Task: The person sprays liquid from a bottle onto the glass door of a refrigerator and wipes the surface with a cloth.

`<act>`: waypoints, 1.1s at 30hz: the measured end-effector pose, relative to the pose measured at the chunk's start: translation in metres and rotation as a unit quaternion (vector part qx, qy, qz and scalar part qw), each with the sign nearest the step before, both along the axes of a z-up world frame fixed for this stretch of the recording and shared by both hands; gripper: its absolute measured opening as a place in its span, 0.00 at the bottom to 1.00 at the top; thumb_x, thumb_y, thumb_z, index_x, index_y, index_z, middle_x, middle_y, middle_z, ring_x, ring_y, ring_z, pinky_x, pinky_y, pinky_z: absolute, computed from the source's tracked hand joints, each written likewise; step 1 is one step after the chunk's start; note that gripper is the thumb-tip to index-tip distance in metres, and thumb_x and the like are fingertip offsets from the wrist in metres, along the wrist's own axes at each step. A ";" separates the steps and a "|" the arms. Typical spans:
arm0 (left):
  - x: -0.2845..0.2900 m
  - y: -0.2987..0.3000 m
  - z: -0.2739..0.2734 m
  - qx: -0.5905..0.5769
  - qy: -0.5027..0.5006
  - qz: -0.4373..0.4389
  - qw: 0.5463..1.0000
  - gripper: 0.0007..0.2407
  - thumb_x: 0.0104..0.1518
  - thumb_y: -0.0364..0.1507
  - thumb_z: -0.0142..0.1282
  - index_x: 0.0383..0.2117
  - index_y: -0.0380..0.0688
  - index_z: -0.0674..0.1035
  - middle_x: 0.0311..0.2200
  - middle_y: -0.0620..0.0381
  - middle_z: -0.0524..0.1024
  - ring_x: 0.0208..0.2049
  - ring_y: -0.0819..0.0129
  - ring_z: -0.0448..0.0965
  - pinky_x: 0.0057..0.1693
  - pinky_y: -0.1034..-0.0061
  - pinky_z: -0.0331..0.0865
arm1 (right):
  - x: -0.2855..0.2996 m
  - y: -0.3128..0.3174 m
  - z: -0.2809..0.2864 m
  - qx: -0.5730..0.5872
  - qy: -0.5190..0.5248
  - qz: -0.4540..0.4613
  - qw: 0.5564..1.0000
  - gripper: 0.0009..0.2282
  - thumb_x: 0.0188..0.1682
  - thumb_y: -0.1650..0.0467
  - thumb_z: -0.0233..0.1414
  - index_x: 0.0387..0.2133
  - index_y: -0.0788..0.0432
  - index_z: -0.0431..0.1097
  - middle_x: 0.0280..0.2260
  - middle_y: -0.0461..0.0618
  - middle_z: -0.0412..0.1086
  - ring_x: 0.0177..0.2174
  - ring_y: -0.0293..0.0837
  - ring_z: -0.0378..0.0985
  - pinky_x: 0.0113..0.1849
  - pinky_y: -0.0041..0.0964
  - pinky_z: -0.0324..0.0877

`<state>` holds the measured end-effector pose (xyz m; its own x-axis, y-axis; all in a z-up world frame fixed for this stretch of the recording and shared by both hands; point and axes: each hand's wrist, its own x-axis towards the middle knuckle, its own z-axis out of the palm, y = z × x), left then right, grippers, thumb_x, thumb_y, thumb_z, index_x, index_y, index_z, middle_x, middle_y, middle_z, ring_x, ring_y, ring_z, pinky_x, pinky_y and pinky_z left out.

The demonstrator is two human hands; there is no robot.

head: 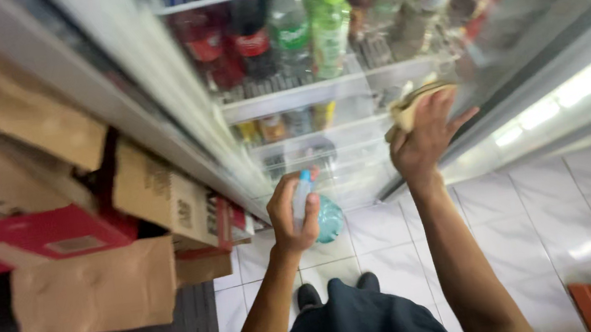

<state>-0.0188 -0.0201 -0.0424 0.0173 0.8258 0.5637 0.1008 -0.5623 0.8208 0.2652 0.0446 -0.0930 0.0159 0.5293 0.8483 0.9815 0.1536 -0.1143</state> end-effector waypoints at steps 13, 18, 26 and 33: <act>0.076 0.028 0.026 0.017 -0.002 -0.102 0.995 0.06 0.63 0.29 0.54 0.37 0.37 0.79 0.32 0.50 0.80 0.32 0.61 0.82 0.41 0.72 0.73 | 0.011 -0.092 0.031 0.018 0.600 0.164 0.782 0.18 0.62 0.68 0.44 0.60 0.69 0.62 0.49 0.52 0.69 0.47 0.39 0.71 0.49 0.34 0.68; 0.110 0.031 0.021 0.014 0.019 -0.153 0.988 0.06 0.62 0.28 0.55 0.34 0.38 0.78 0.29 0.50 0.78 0.31 0.60 0.82 0.39 0.71 0.72 | 0.031 -0.110 0.003 0.096 0.662 0.162 0.725 0.19 0.60 0.68 0.46 0.58 0.71 0.63 0.49 0.54 0.69 0.47 0.43 0.72 0.49 0.38 0.68; 0.073 0.017 -0.014 -0.019 0.045 -0.141 0.989 0.05 0.62 0.28 0.56 0.34 0.38 0.78 0.28 0.52 0.76 0.29 0.64 0.78 0.38 0.72 0.70 | -0.030 -0.053 -0.035 0.120 0.718 0.161 0.666 0.21 0.62 0.66 0.44 0.64 0.68 0.57 0.55 0.58 0.63 0.54 0.48 0.66 0.57 0.43 0.61; -0.011 0.009 -0.031 -0.016 0.007 -0.038 0.999 0.08 0.64 0.29 0.53 0.40 0.37 0.80 0.34 0.54 0.79 0.30 0.74 0.77 0.38 0.77 0.71 | -0.135 0.015 0.041 0.120 0.560 0.079 0.816 0.34 0.64 0.57 0.35 0.74 0.59 0.23 0.76 0.59 0.18 0.74 0.54 0.21 0.71 0.48 0.25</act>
<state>-0.0293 -0.0109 -0.0738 0.0891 0.8393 0.5364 0.0703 -0.5425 0.8371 0.1299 0.0597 -0.0517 0.8000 0.4206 0.4279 0.2470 0.4190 -0.8738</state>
